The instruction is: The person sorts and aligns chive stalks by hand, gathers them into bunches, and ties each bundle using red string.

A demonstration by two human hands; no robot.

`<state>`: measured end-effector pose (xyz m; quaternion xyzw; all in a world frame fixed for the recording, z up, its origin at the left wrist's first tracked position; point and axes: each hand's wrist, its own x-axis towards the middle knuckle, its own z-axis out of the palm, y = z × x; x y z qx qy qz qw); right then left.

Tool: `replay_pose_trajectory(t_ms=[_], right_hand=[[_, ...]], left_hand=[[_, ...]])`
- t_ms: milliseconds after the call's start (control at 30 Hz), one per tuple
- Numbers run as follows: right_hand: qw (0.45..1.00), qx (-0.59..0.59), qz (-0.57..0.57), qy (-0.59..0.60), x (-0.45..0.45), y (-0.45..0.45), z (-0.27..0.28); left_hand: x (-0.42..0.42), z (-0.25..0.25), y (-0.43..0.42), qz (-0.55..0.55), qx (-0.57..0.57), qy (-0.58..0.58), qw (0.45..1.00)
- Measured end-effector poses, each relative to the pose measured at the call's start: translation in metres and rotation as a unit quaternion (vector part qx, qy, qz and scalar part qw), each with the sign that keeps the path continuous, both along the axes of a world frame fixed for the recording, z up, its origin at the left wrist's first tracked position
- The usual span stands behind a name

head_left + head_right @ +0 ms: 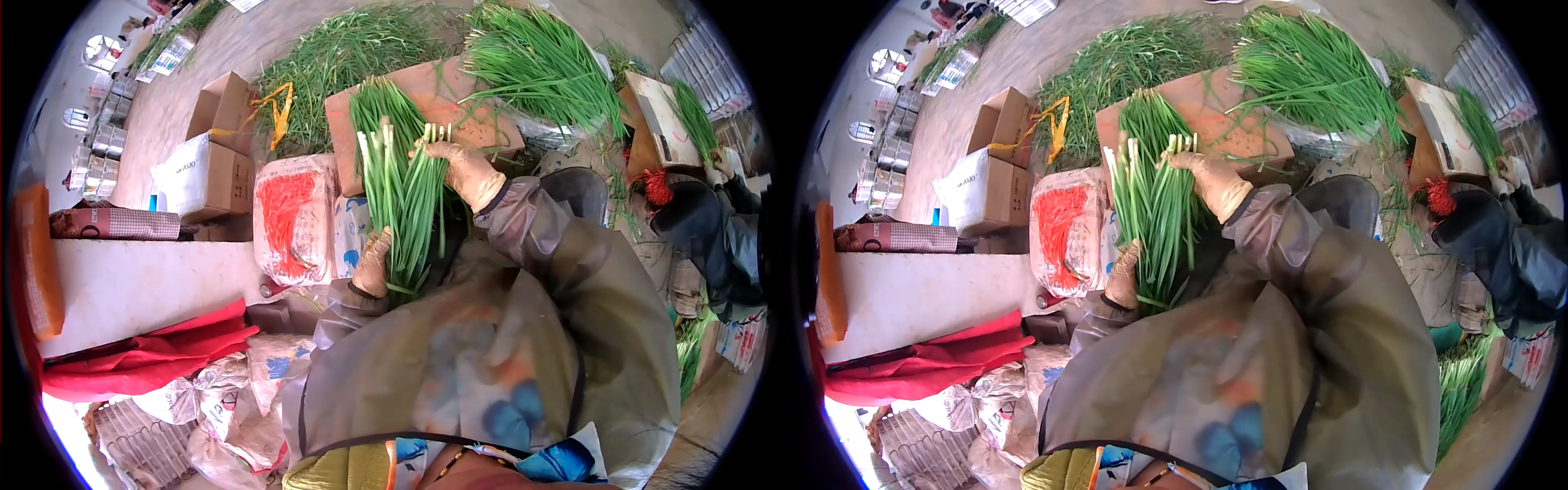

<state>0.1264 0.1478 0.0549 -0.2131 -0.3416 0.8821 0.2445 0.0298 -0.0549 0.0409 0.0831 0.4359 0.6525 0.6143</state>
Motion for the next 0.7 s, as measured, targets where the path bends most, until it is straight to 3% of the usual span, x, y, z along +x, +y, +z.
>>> replay_pose_trajectory(t_ms=[167, 300, 367, 500, 633, 700], right_hand=[[1.0, 0.001, -0.002, 0.004, 0.004, 0.004, 0.01], [0.996, -0.087, 0.012, 0.003, -0.001, 0.005, 0.019], [0.997, -0.019, 0.078, -0.023, -0.002, 0.015, 0.01], [0.991, 0.088, 0.033, -0.093, -0.007, 0.005, 0.021], [0.993, 0.053, 0.055, -0.094, -0.016, -0.009, 0.021], [0.972, 0.204, 0.0, -0.113, -0.025, -0.016, 0.012]], left_hand=[[-0.001, -0.003, 0.01, 0.019, 0.041, 0.024, 0.999], [-0.003, 0.004, 0.014, 0.005, 0.104, -0.076, 0.992], [-0.006, 0.0, 0.016, 0.001, 0.094, -0.042, 0.995], [-0.015, -0.018, 0.018, 0.005, 0.11, -0.052, 0.993], [-0.013, -0.009, 0.041, 0.02, 0.126, -0.001, 0.992], [-0.01, -0.015, 0.056, 0.046, 0.101, 0.007, 0.994]])
